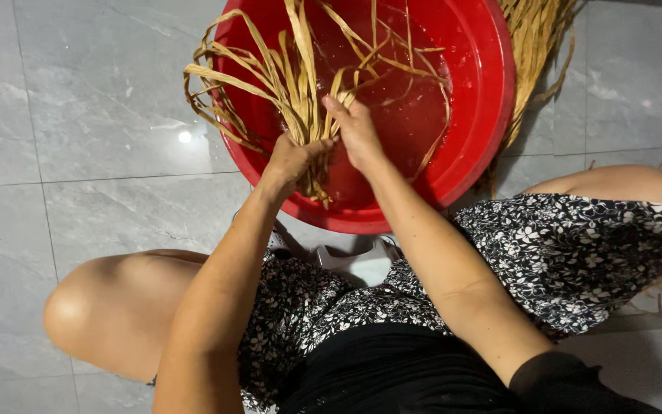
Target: The person sits on the tiled floor in front of a red basin filled with reddish water and washes dried tobacco leaves by hand. They dip bundles of leaves into the water, swish and separate them, then place the washed leaves onto a pile on the floor beside the basin, repeating with more bundles.
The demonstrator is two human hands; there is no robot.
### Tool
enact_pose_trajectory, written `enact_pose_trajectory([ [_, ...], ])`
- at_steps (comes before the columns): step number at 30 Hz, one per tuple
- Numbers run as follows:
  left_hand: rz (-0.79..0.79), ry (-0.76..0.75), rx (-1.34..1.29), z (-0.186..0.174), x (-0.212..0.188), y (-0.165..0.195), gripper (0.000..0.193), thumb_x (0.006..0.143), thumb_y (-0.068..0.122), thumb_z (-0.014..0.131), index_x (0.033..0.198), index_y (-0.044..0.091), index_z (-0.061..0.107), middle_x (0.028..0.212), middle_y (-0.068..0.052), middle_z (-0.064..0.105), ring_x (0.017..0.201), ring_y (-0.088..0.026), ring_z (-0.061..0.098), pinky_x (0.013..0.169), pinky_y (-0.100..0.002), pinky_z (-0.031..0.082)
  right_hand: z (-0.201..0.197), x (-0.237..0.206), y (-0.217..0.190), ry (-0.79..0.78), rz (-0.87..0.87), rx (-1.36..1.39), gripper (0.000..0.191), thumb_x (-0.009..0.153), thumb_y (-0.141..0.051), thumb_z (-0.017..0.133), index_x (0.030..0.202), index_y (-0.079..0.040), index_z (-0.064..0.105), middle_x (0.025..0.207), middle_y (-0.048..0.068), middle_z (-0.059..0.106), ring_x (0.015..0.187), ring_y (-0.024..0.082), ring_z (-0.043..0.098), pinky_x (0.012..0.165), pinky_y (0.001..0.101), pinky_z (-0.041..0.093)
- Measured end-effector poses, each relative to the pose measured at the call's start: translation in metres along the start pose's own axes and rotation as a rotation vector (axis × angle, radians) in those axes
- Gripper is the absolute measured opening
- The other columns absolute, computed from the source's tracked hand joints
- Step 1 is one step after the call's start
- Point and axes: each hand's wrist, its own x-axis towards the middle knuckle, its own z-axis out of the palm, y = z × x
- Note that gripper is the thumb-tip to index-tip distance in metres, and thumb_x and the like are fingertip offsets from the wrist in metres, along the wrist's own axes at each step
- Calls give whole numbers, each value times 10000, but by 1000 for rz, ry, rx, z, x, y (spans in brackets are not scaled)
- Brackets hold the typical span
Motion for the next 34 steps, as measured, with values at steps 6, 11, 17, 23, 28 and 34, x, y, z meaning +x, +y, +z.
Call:
enact_pose_trajectory([
  [6,-196,-67,55,18,-27,-2,103,906,59,693,961,-6,636,657,-70,653,466,-129,577,421,-313,526,-24,16,26,275,220,-104,116,1035,-157,559,1022,-96,657,810,18,634,648,149,533,555,334,426],
  [11,-224,-70,176,23,-75,44,150,885,129,746,906,54,617,589,0,575,410,-99,501,369,-285,457,-110,47,17,472,301,147,121,999,-62,529,979,-118,634,773,-5,581,608,129,490,518,294,403],
  [17,-34,129,101,-35,-153,142,221,897,148,764,880,71,558,587,51,481,438,-65,412,388,-238,301,-163,59,-4,552,343,358,172,990,-83,479,927,-170,613,688,-44,495,513,97,390,433,259,327],
  [23,423,105,-290,-82,-201,181,171,1011,103,700,954,21,561,624,-4,505,486,-99,475,539,-292,437,-162,49,-27,526,179,323,267,1059,-343,489,1009,-138,653,731,-22,581,547,101,458,456,269,382],
  [28,514,154,-409,-94,-174,168,154,1099,66,673,1168,-32,576,903,-131,689,727,-194,687,754,-374,613,-151,44,-16,511,78,11,310,1080,-392,550,1113,-124,701,835,-13,708,633,89,575,512,255,458],
  [34,506,103,-464,-85,-165,167,360,1098,19,641,1382,-72,440,1001,-189,717,777,-216,699,732,-360,611,-139,19,43,418,149,-566,161,962,-90,647,1104,-15,657,949,76,665,725,132,567,562,311,461],
])
